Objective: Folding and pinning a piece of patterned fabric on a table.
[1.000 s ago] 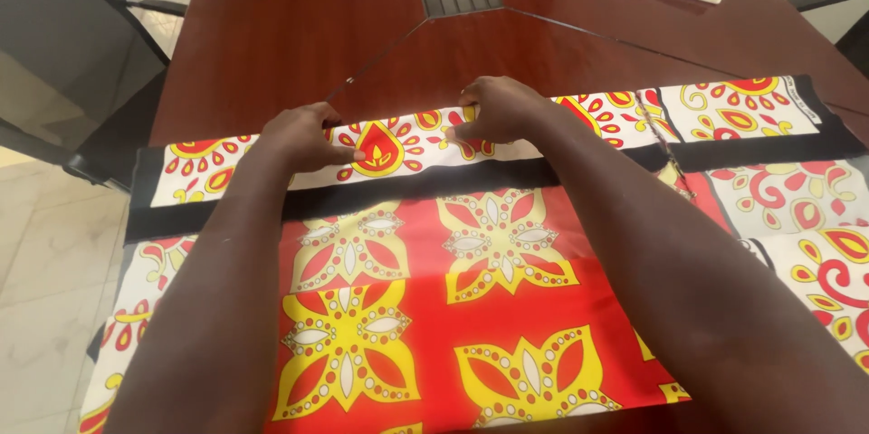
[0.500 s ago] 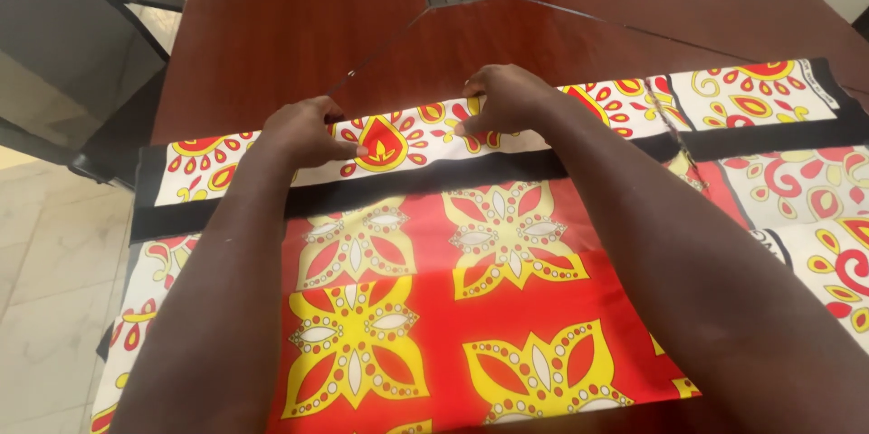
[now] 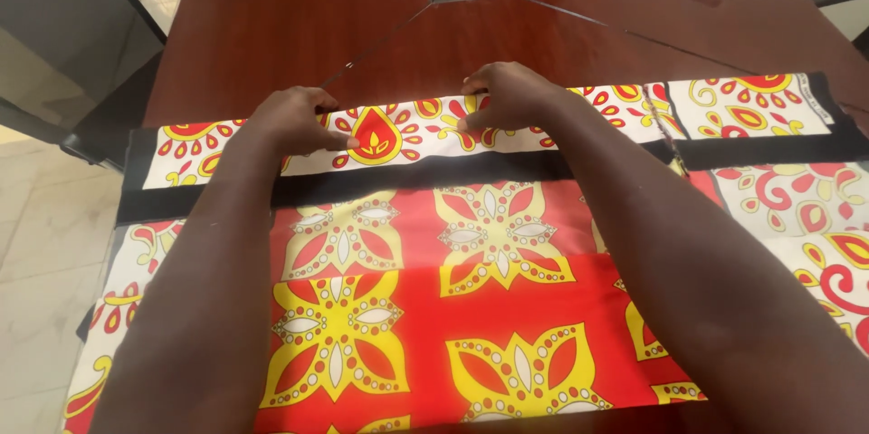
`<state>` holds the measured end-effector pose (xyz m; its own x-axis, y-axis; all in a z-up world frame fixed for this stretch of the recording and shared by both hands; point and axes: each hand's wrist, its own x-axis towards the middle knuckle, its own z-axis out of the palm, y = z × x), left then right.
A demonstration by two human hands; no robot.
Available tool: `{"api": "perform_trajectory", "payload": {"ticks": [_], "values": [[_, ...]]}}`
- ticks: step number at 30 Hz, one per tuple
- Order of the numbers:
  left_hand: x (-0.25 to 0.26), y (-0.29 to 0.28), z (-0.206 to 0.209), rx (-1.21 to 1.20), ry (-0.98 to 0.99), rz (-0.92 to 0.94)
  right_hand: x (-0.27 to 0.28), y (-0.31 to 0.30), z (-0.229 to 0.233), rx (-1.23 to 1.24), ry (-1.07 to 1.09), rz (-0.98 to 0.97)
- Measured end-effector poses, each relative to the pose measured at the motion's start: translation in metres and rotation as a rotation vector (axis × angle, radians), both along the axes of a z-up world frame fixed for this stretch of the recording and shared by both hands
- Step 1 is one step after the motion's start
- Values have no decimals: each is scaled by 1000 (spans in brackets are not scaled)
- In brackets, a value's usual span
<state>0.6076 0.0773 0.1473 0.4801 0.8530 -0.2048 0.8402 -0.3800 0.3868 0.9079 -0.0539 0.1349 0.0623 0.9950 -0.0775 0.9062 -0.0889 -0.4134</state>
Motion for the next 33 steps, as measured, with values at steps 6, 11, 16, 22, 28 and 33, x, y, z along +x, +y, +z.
{"api": "perform_trajectory", "payload": {"ticks": [6, 11, 16, 22, 28, 33], "values": [[-2, 12, -2, -18, 8, -33, 0, 4, -2, 22, 32, 2], [-1, 16, -7, 5, 18, -29, -16, 0, 9, -37, 120, -123], [1, 9, -4, 40, 30, 23, -14, 5, 2, 23, -15, -38], [1, 10, -5, 45, 54, 16, -8, 6, -5, -29, 103, -142], [0, 4, -3, -5, 2, 60, 3, 11, -25, 160, 74, -36], [-3, -6, -1, 102, 33, 25, -7, -6, -8, 126, 85, -93]]}}
